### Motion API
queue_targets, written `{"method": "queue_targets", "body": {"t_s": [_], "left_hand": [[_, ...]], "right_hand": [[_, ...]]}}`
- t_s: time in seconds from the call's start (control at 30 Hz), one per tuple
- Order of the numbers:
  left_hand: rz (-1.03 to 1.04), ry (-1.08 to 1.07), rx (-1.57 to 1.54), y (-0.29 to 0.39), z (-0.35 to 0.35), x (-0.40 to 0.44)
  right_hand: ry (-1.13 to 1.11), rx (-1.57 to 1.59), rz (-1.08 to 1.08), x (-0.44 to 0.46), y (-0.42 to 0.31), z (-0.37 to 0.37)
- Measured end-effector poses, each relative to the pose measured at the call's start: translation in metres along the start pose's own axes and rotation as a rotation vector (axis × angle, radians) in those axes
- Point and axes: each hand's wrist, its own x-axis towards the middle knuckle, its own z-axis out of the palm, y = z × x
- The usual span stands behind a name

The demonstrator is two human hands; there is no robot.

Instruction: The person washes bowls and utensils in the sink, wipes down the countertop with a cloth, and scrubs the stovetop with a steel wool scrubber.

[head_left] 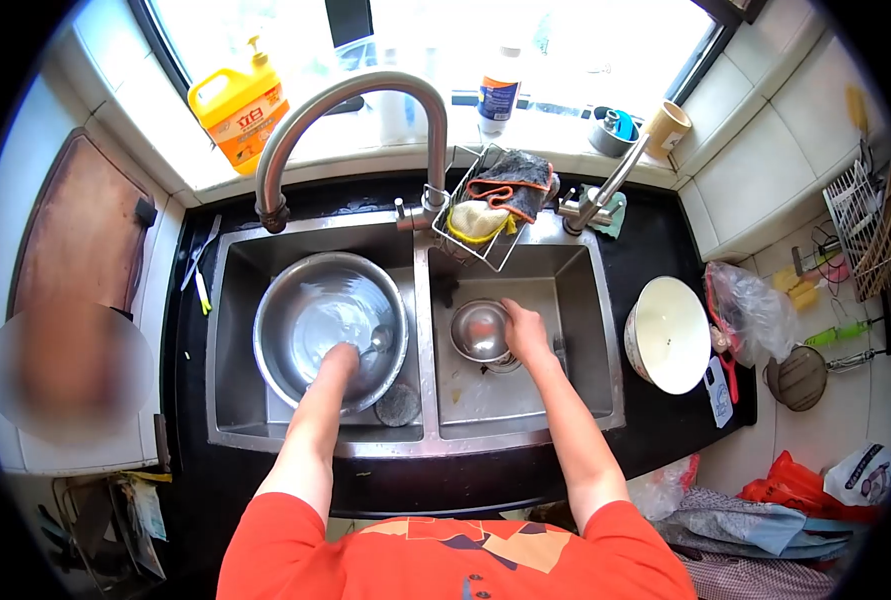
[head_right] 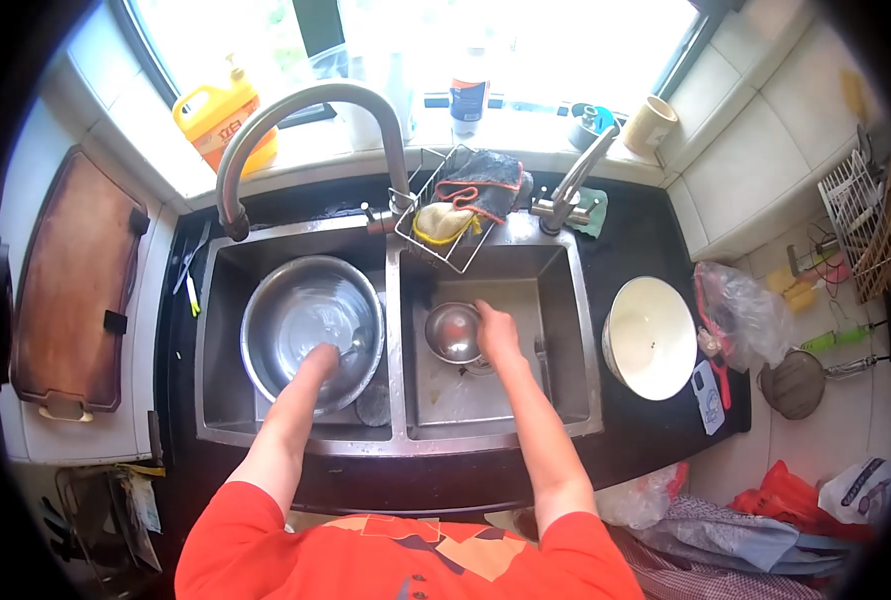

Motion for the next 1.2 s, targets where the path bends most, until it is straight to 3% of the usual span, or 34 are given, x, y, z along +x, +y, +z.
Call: {"method": "queue_targets", "body": {"t_s": [0.1, 0.2, 0.3, 0.33, 0.4, 0.43, 0.47, 0.6, 0.63, 0.67, 0.73, 0.77, 0.8, 0.87, 1.0, 1.03, 1.1, 1.17, 1.2], "left_hand": [[0.077, 0.113, -0.007, 0.001, -0.014, -0.024], [0.112, 0.290, -0.038, 0.001, -0.047, -0.049], [0.127, 0.532, 0.289, 0.014, -0.087, -0.107], [0.113, 0.543, 0.296, 0.009, -0.093, -0.117], [0.164, 0.750, 0.547, 0.005, -0.102, -0.137], [0.134, 0.845, 0.617, 0.002, -0.107, -0.146], [0.047, 0.811, 0.589, 0.001, -0.112, -0.152], [-0.225, 0.881, -0.042, 0.002, -0.111, -0.172], [-0.258, 0.718, -0.503, -0.016, -0.092, -0.148], [-0.277, 0.517, -0.951, -0.027, -0.082, -0.131], [-0.283, 0.158, -1.727, 0.008, -0.121, -0.178], [-0.189, 0.193, -1.868, 0.019, -0.121, -0.184], [-0.103, 0.179, -1.922, 0.026, -0.127, -0.191], [0.011, 0.123, -2.013, 0.036, -0.139, -0.203], [0.044, 0.147, -1.952, 0.034, -0.149, -0.197], [-0.065, 0.144, -1.999, 0.029, -0.152, -0.189], [-0.070, 0.164, -1.970, 0.018, -0.156, -0.177], [-0.057, 0.179, -1.961, 0.008, -0.160, -0.168], [-0.053, 0.171, -1.966, 0.008, -0.165, -0.170]], "right_hand": [[0.030, 0.006, -0.094, -0.032, -0.004, -0.026], [-0.103, 0.105, -0.015, -0.061, -0.015, -0.046], [0.101, -0.244, -0.250, -0.080, -0.041, -0.063], [0.145, -0.257, -0.284, -0.080, -0.052, -0.066], [0.350, -0.172, -0.624, -0.067, -0.071, -0.070], [0.350, -0.231, -0.716, -0.058, -0.082, -0.069], [0.368, -0.190, -0.777, -0.050, -0.094, -0.068], [0.373, -0.275, -0.838, -0.035, -0.152, -0.069], [0.422, -0.118, -0.826, -0.031, -0.163, -0.059], [0.279, -0.087, -0.722, -0.030, -0.169, -0.051], [0.197, 0.110, -0.531, -0.022, -0.186, -0.031], [-0.038, 0.326, -0.313, -0.022, -0.199, -0.036], [-0.275, 0.536, -0.089, -0.022, -0.213, -0.042], [-0.401, 0.810, 0.126, -0.021, -0.227, -0.024], [-0.432, 0.925, 0.204, -0.015, -0.245, 0.018], [-0.422, 0.925, 0.162, -0.014, -0.251, 0.022], [-0.405, 0.911, 0.129, -0.010, -0.257, 0.022], [-0.320, 0.755, 0.056, 0.001, -0.261, 0.017], [-0.167, 0.681, 0.025, 0.020, -0.248, 0.031]]}}
